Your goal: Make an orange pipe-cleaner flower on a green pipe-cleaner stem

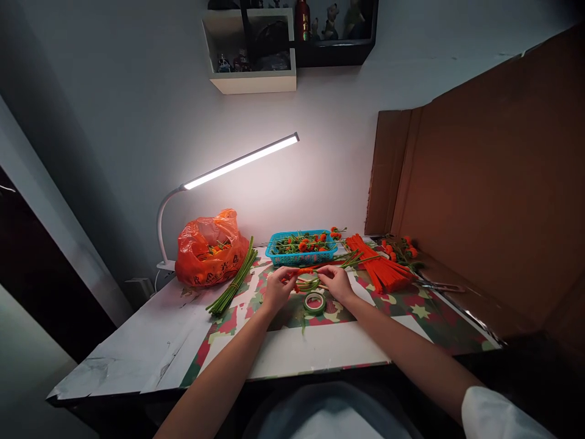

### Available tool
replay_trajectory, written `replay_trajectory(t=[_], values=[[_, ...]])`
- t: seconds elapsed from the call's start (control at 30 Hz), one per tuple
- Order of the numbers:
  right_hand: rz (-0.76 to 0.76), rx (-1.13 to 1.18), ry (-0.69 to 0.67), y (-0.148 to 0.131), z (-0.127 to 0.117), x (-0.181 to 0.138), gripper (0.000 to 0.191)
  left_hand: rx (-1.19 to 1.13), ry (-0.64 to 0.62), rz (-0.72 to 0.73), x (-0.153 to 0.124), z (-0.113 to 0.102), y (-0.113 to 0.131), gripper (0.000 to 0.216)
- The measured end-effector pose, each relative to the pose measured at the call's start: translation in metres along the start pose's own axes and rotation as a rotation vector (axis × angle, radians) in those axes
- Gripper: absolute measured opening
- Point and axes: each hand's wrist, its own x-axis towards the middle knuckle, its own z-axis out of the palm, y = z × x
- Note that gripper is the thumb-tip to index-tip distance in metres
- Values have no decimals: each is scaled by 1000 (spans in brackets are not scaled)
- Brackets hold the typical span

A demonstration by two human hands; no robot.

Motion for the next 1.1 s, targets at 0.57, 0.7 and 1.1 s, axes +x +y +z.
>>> replay_trajectory(t=[0.57, 0.7, 1.1], values=[[28, 33, 21, 1, 1, 2, 17, -37, -47, -93, -1, 0, 2, 30], [132, 143, 50, 4, -2, 5, 19, -164, -128, -193, -1, 5, -7, 37], [-6, -114, 36, -4, 3, -1, 23, -237, 56, -244, 0, 8, 6, 26]])
